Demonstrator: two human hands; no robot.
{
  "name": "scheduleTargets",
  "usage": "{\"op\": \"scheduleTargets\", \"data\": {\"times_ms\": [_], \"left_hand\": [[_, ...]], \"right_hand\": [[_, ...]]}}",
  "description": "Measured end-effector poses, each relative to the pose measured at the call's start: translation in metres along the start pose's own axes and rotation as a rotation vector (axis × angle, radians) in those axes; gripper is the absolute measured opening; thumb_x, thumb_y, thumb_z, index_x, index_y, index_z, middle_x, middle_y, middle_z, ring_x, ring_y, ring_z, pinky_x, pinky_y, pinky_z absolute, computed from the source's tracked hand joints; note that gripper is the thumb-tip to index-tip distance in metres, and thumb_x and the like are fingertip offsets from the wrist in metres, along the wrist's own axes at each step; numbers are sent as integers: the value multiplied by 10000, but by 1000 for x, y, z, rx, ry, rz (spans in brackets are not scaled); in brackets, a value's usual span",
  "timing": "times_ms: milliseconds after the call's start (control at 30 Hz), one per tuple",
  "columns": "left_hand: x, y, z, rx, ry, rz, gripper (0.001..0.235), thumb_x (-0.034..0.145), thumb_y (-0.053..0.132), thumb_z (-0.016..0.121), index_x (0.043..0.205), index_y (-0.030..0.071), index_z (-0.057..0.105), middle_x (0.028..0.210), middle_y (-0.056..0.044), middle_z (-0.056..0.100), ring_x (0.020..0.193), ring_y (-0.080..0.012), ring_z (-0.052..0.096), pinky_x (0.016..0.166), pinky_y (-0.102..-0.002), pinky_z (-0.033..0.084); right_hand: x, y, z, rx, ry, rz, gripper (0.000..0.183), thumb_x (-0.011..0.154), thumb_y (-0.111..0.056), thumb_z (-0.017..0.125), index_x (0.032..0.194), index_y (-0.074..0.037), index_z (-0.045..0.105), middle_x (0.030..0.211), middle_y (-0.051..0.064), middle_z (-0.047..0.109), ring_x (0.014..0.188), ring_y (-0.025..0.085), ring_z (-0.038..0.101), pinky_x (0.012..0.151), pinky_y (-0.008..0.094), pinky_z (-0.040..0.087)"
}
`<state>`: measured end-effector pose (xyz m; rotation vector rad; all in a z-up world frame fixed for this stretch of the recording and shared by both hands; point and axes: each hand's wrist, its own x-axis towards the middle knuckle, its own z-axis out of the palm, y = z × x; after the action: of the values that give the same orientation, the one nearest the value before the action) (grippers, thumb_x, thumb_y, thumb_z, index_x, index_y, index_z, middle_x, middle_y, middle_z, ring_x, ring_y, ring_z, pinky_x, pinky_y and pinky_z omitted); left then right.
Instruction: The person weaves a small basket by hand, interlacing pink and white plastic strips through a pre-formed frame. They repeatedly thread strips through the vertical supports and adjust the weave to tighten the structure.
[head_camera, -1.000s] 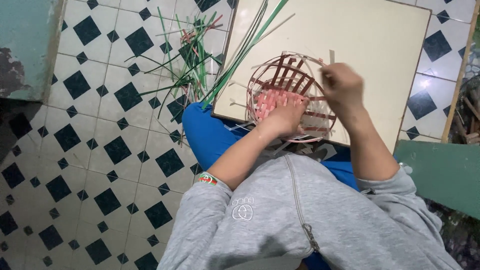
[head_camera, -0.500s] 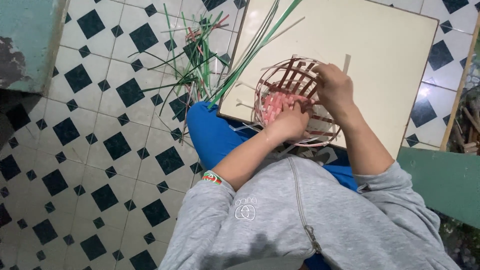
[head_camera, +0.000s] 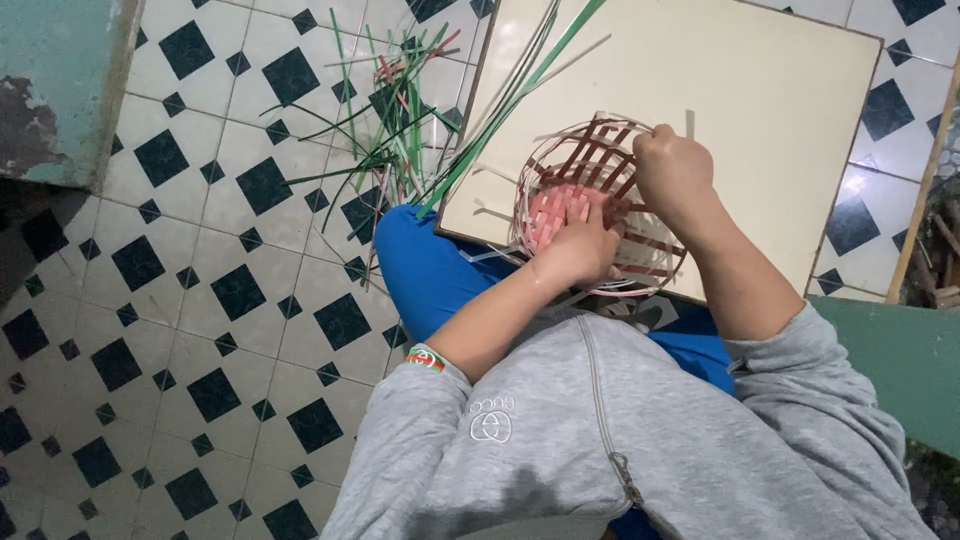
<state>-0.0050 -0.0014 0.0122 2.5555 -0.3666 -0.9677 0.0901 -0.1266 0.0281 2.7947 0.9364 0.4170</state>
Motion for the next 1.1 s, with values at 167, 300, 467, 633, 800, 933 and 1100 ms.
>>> {"op": "scheduleTargets", "data": {"times_ms": [167,300,467,633,800,933,1100], "left_hand": [[10,-2,8,20,-33,-26,744,824,425,760,1436,121,465,1562,-302,105,1376,-653,100,904,-731,406],[22,-1,15,41,-76,-44,754,833,425,753,1443,99,452,1578,-297,48,1378,-655,78,904,-737,398],[27,-5,19,59,-107,-44,764,836,426,748,1443,73,448,1583,-282,21,1381,-654,61,933,-729,392],[10,0,7,54,-121,-35,776,844,424,740,1459,76,417,1575,-296,20,1371,-665,52,945,-741,376],[5,3,-3,15,-109,-30,770,849,394,736,1465,71,407,1573,-310,21,1370,-670,56,938,-731,387],[22,-1,9,106,-110,26,775,861,455,705,1467,76,406,1541,-356,103,1365,-674,27,966,-767,319],[10,-3,6,297,-139,137,586,886,455,569,1223,-22,620,1333,-306,536,1359,-484,375,1114,-733,-18]], "right_hand": [[-5,-1,-7,-15,-56,-15,75,832,-79,633,758,-85,641,720,35,541,514,228,653,433,339,525],[-3,-6,-5,-83,-163,-18,80,805,-70,634,728,-74,653,668,37,510,520,220,654,430,346,521],[-4,-7,-11,-205,-64,-72,93,796,-42,614,725,-69,666,667,54,524,536,217,653,442,364,513],[-10,-5,0,-287,-41,-102,83,790,-39,631,730,-72,677,669,79,536,557,224,651,471,378,513],[3,1,19,-120,-273,-100,108,778,-30,600,724,-45,693,625,77,545,568,278,668,453,446,501],[15,-24,-38,-25,-239,-121,134,785,28,589,722,-8,702,614,127,582,595,325,688,503,470,521],[22,-30,-71,98,-175,-143,141,813,-8,552,761,-21,682,658,114,617,619,328,707,528,448,551]]}}
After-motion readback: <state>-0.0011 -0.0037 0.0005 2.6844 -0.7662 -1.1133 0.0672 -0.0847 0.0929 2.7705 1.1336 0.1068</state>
